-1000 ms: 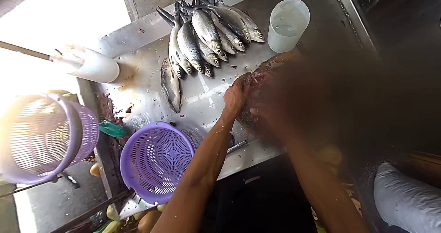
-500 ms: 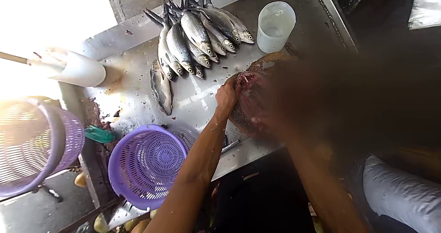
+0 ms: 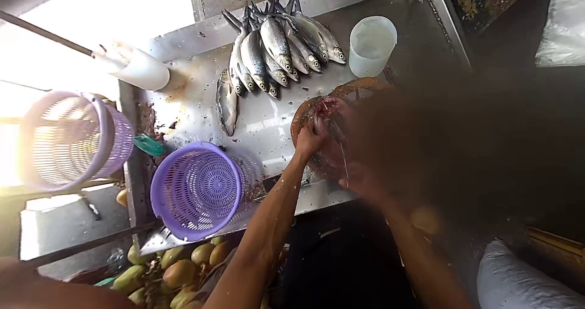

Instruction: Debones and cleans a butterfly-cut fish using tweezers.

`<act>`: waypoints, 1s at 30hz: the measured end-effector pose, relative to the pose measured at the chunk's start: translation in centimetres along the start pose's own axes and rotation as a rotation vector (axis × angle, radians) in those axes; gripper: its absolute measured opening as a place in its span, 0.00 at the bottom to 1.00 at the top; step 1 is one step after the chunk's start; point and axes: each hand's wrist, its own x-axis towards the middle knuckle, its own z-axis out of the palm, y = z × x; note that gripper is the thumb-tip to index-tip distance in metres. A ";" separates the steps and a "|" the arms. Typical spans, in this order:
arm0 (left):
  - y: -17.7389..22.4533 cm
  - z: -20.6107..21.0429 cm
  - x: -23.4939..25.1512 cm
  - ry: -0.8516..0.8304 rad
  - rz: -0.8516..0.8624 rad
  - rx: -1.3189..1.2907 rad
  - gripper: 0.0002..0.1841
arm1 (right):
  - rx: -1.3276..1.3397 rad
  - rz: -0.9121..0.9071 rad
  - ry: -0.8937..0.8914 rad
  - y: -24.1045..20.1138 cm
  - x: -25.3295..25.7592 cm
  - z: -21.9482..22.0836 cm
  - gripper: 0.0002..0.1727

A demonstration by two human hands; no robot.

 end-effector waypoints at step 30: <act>0.0 2.4 -1.7 0.117 -0.114 -0.914 0.13 | -0.902 -0.013 -0.028 -2.7 5.2 0.2 0.26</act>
